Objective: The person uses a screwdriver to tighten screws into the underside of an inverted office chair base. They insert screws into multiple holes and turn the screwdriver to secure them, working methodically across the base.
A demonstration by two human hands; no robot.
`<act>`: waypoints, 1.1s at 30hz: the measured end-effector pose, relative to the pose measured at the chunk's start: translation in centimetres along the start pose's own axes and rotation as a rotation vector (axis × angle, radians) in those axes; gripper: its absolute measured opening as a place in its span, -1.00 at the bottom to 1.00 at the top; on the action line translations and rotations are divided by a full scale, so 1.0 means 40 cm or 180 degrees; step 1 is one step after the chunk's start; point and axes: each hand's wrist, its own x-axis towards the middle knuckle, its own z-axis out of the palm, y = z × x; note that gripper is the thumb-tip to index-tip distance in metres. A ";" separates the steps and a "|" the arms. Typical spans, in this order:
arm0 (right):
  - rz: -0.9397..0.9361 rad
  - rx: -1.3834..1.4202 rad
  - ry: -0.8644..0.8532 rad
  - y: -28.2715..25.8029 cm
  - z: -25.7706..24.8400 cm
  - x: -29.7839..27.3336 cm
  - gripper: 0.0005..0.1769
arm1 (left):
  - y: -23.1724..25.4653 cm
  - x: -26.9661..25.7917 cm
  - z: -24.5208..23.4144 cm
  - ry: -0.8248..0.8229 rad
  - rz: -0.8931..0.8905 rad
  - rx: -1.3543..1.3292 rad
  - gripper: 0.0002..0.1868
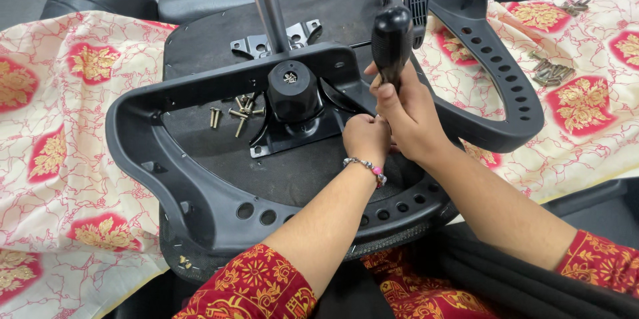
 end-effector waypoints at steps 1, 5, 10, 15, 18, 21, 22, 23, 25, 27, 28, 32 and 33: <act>-0.0197 0.0066 -0.0070 -0.001 -0.004 -0.004 -0.46 | 0.001 0.001 0.000 -0.0034 -0.0035 -0.0045 -0.67; -0.0287 0.0419 -0.0186 0.010 -0.014 -0.012 -0.36 | 0.009 -0.004 0.001 -0.0081 -0.0175 -0.0096 -0.67; 0.0001 0.0783 0.0033 0.039 -0.008 0.003 -0.43 | 0.022 -0.016 -0.001 -0.0040 -0.0167 0.0020 -0.66; 0.0068 0.0663 0.0081 0.037 0.005 0.001 -0.53 | 0.023 -0.018 -0.005 -0.0002 -0.0252 -0.0159 -0.71; 0.0041 0.0347 0.0232 0.025 0.003 0.005 -0.58 | 0.026 -0.018 -0.003 0.0006 -0.0290 -0.0020 -0.70; 0.0041 0.0126 0.0528 0.017 0.002 0.005 -0.59 | 0.027 -0.019 -0.003 -0.0036 -0.0266 0.0021 -0.77; 0.0017 0.0173 0.0580 0.016 0.001 0.006 -0.61 | 0.027 -0.020 -0.004 -0.0032 -0.0261 0.0033 -0.75; -0.0007 0.0219 0.0632 0.016 -0.002 0.009 -0.63 | 0.027 -0.021 -0.004 -0.0029 -0.0257 0.0045 -0.72; -0.0065 0.0196 0.0730 0.015 -0.007 0.013 -0.67 | 0.032 -0.019 -0.005 -0.0050 -0.0264 0.0066 -0.68; -0.0100 0.0051 0.0798 0.012 -0.010 0.011 -0.72 | 0.031 -0.018 -0.007 -0.0097 -0.0325 0.0071 -0.67; -0.0098 0.0018 0.0838 0.009 -0.009 0.013 -0.74 | 0.032 -0.017 -0.009 -0.0112 -0.0292 0.0048 -0.66; 0.0090 -0.0297 0.0867 -0.012 -0.016 0.025 -0.79 | 0.030 -0.017 -0.010 -0.0187 -0.0243 -0.0016 -0.65; 0.0174 -0.0424 0.0833 -0.019 -0.021 0.032 -0.79 | 0.028 -0.017 -0.010 -0.0206 -0.0247 -0.0032 -0.65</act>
